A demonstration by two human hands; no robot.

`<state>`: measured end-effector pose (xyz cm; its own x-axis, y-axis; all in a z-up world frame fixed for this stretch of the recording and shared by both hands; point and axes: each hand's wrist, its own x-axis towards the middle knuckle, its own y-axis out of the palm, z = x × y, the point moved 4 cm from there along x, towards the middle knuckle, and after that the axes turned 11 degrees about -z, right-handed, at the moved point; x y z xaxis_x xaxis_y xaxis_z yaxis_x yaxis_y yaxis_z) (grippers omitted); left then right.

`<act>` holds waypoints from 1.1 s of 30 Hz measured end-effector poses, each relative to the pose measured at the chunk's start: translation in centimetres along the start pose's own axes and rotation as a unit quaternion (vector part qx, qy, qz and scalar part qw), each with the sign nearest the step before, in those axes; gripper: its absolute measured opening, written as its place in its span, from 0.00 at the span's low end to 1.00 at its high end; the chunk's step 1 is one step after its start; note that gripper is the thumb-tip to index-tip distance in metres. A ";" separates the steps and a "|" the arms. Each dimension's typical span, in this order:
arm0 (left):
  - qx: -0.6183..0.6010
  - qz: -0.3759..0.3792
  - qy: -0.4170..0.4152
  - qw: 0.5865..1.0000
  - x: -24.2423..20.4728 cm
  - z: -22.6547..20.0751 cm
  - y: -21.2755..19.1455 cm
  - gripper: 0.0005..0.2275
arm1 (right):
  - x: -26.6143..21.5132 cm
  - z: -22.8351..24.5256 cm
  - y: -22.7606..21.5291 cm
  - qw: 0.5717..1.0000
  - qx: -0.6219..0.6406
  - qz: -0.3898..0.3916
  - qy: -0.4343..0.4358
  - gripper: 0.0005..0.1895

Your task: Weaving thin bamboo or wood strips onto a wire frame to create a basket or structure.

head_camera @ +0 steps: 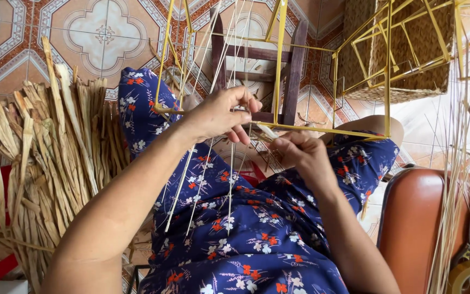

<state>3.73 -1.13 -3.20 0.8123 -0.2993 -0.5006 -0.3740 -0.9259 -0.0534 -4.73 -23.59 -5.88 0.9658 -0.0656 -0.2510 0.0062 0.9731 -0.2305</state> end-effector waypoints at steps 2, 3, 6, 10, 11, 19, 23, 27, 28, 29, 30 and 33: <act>0.005 0.031 0.032 0.999 -0.1 -0.1 0.2 0.08 | 0.5 1.7 -0.9 0.997 0.050 0.019 0.047 0.12; 0.012 0.060 0.063 0.996 -0.1 -0.3 0.3 0.10 | 0.8 2.5 -1.1 0.990 0.101 0.039 0.094 0.12; 0.004 0.067 0.038 0.997 -0.6 -0.6 1.2 0.11 | 1.4 3.2 -1.5 0.956 0.225 0.050 0.182 0.15; 0.057 0.036 0.031 0.997 -1.3 -1.9 1.9 0.11 | 2.0 6.4 -0.3 0.941 0.295 0.069 0.149 0.17; 0.084 0.008 0.038 0.996 -1.3 -1.9 2.1 0.08 | 2.4 7.1 0.3 0.956 0.259 0.061 0.123 0.19; 0.192 -0.093 0.075 0.974 -0.8 -1.1 3.1 0.06 | 0.8 8.3 -4.0 0.986 0.165 0.004 0.021 0.23; 0.208 -0.119 0.041 0.970 -1.0 -1.6 2.8 0.09 | -4.8 4.8 -15.1 0.977 0.028 -0.207 -0.044 0.12; 0.156 -0.125 0.022 0.980 -0.8 -1.3 2.6 0.08 | -14.2 -5.3 -27.7 0.870 -0.291 -0.396 -0.025 0.10; 0.155 -0.134 0.020 0.979 -0.5 -1.0 2.8 0.08 | -16.7 -8.3 -29.5 0.874 -0.288 -0.390 -0.030 0.10; 0.157 -0.138 0.024 0.978 -0.2 -0.7 2.9 0.08 | -19.4 -11.4 -31.6 0.825 -0.388 -0.411 0.011 0.11; 0.158 -0.147 0.026 0.976 -0.2 -0.2 2.7 0.08 | -21.6 -14.6 -33.7 0.765 -0.482 -0.424 0.048 0.12; 0.135 -0.168 0.026 0.976 0.1 0.1 2.9 0.08 | -24.6 -19.8 -34.1 0.731 -0.551 -0.398 0.061 0.13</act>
<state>2.70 -3.78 -3.49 0.9280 -0.0073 -0.3726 -0.1819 -0.8815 -0.4357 -33.86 -59.53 -10.51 0.7396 -0.5980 0.3088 0.2760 -0.1490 -0.9495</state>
